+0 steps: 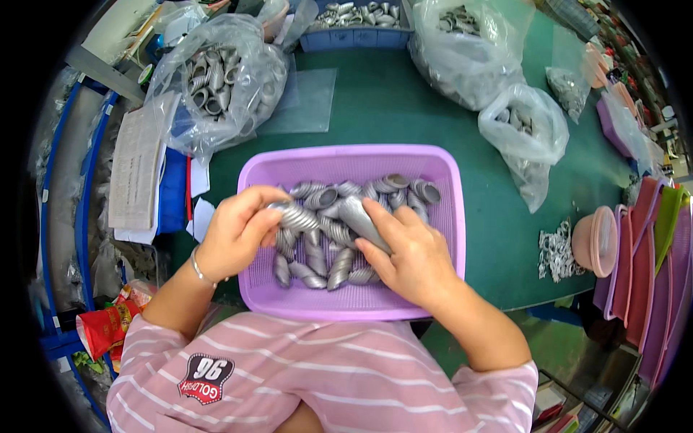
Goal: The person assembles small, coiled metal springs by hand, inserting them into a cylindrical metal tube. They repeatedly pick up springs from a purple basket, align them with the tube, and push them inside. The person occasionally uses a small tool to adjust the springs within the tube. The task is performed at a workbench with various supplies visible in the background.
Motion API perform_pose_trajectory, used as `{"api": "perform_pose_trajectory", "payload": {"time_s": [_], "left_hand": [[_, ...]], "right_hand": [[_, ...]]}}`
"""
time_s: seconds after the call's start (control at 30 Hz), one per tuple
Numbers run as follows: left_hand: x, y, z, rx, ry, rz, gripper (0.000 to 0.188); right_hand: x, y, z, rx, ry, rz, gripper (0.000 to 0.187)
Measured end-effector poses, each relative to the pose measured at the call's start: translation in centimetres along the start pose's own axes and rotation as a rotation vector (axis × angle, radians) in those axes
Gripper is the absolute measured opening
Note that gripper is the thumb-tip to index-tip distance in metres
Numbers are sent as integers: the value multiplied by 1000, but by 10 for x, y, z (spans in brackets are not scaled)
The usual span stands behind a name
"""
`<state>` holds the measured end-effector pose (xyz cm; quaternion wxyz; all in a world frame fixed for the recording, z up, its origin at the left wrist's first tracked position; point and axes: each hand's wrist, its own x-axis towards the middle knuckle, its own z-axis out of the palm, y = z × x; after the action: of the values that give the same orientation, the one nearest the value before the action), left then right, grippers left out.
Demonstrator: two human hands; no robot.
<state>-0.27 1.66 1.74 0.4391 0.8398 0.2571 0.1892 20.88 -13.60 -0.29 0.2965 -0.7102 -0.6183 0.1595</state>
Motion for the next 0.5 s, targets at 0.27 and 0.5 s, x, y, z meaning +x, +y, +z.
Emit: {"api": "perform_pose_trajectory", "payload": {"time_s": [0.27,0.5], "left_hand": [[-3,0,11,-408,32,-348,21],[-3,2,21,-299,-78,-371,18]], "right_hand": [[19,10,13,-359,-29,-52,55],[26,-9,18,-55,16,-358,42]]}}
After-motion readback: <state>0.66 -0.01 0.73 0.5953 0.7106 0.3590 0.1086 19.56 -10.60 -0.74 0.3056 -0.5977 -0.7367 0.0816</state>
